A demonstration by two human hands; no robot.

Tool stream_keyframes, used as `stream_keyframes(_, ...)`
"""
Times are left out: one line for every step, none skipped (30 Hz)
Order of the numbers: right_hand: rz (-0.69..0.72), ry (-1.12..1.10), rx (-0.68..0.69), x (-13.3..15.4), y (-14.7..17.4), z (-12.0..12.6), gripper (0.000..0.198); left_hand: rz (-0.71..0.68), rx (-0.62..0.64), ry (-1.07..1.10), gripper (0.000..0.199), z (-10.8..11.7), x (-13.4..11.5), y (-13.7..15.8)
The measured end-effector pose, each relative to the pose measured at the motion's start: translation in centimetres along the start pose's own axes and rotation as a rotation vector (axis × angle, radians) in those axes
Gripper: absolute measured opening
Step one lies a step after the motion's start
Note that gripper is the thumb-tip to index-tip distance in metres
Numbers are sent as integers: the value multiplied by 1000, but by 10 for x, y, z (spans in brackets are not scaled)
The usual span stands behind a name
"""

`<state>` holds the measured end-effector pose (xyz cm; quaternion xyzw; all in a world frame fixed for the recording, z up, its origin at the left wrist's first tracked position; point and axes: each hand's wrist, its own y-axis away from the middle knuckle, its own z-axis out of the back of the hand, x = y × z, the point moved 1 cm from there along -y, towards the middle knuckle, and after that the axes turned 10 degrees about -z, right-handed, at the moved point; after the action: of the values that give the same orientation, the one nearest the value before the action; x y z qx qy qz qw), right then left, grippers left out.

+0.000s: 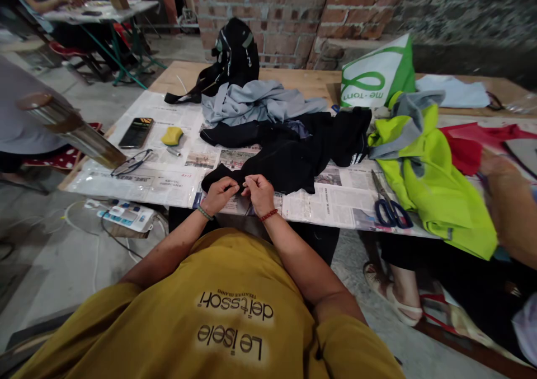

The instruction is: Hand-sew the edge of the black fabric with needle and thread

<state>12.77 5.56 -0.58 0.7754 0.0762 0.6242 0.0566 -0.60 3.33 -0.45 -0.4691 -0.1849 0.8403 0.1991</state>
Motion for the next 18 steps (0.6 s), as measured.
stream_keyframes(0,-8,-3,1,-1,1,17,0,2,17,15,0,0,0)
stream_keyframes(4,-20,-14,4,-4,3,17,0,4,35,15,1,1,1)
stream_keyframes(14,-36,-34,8,-7,7,17,0,5,52,16,1,1,1)
stream_keyframes(29,-52,-59,13,-10,11,18,2,4,66,16,1,1,2)
stream_keyframes(48,-64,-87,19,-14,16,19,4,1,77,16,1,0,2)
stream_keyframes(65,-66,-102,26,-17,21,19,7,-3,84,16,1,0,2)
stream_keyframes(76,-48,-97,33,-19,24,20,9,-7,86,16,2,0,2)
stream_keyframes(74,-21,-76,39,-20,27,21,10,-11,84,16,2,-1,2)
stream_keyframes(62,7,-38,45,-20,28,22,11,-15,78,15,2,-2,2)
stream_keyframes(40,31,15,50,-19,29,24,12,-16,71,15,1,-3,2)
stream_keyframes(9,45,80,54,-18,27,26,13,-15,63,15,1,-3,1)
stream_keyframes(-29,49,153,58,-18,25,28,14,-15,56,15,1,-4,1)
stream_keyframes(-67,47,227,62,-18,23,30,13,-15,50,15,1,-5,1)
stream_keyframes(-96,39,289,66,-20,21,31,12,-14,45,15,1,-5,0)
stream_keyframes(-108,29,333,71,-22,19,32,12,-11,41,15,1,-6,0)
stream_keyframes(-100,21,355,76,-26,17,31,12,-8,35,15,1,-6,0)
stream_keyframes(-66,17,353,81,-31,16,31,14,-6,29,15,1,-6,0)
stream_keyframes(-12,20,332,87,-36,15,30,17,-6,25,15,1,-6,0)
